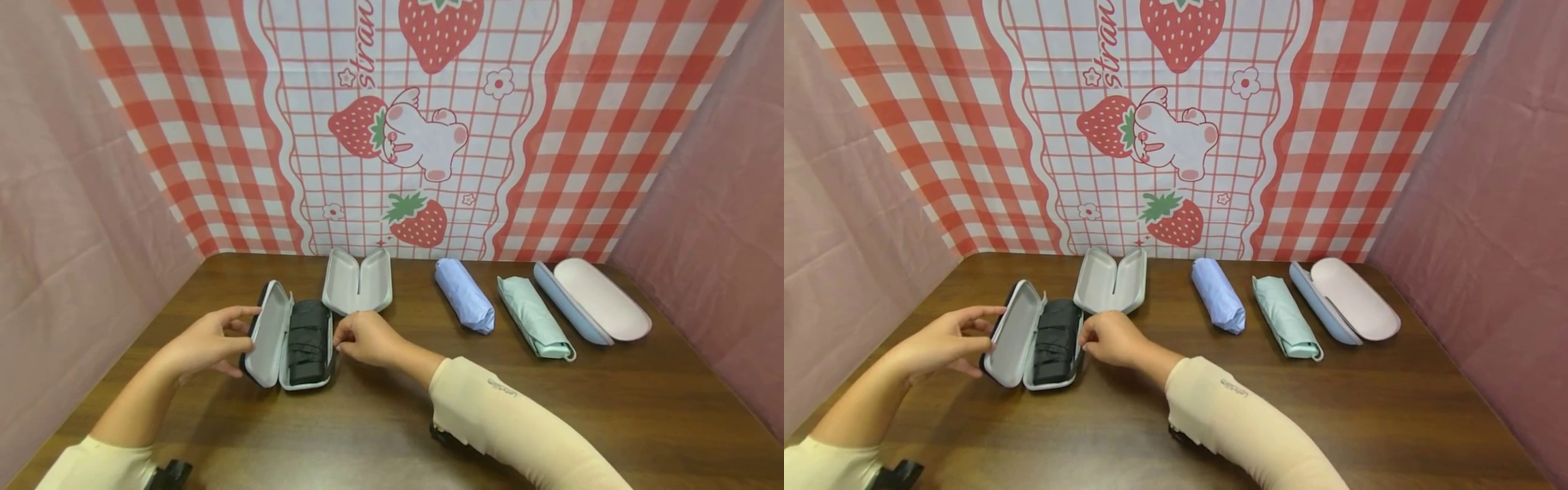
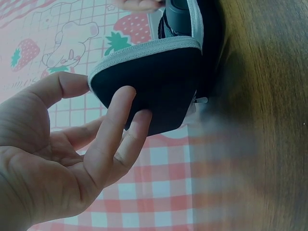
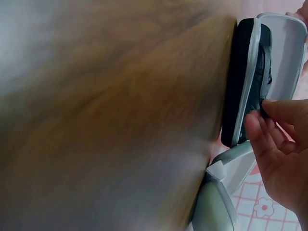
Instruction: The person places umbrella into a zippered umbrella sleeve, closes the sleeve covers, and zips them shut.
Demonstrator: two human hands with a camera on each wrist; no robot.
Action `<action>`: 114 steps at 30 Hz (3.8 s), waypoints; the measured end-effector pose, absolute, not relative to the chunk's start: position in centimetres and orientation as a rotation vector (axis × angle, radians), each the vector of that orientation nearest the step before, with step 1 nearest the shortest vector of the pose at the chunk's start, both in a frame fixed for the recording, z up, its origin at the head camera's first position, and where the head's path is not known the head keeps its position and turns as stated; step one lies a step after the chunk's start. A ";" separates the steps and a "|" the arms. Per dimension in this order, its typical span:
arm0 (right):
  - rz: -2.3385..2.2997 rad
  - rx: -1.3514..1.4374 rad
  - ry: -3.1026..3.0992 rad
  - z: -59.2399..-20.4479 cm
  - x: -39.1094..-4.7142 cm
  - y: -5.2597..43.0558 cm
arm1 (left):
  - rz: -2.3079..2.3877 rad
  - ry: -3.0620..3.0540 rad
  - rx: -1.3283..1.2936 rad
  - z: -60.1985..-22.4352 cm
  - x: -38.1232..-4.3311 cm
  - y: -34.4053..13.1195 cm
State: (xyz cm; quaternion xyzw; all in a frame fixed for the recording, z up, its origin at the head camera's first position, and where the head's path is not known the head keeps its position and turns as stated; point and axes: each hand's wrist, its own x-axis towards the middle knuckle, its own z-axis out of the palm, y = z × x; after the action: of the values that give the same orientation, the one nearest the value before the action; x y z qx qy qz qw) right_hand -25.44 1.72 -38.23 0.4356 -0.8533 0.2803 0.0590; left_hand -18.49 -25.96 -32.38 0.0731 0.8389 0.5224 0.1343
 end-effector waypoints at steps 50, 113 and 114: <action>1.257 0.662 -3.046 -37.7 -25.4 -2.1 | 1.494 2.437 0.235 -32.1 -18.7 -25.6; 2.660 0.050 -2.394 -39.4 -23.2 -5.1 | 0.383 3.105 0.491 -33.4 -19.0 -21.0; 2.668 0.046 -2.389 -39.3 -23.3 -5.0 | 0.426 3.107 0.520 -33.5 -19.0 -21.2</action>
State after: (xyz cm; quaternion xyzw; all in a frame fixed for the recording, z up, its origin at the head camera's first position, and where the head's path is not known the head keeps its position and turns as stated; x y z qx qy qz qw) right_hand -23.28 -5.02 -39.34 0.0125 -0.6510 0.7269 -0.2184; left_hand -19.04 -21.21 -33.51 0.1635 0.9772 0.1339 -0.0186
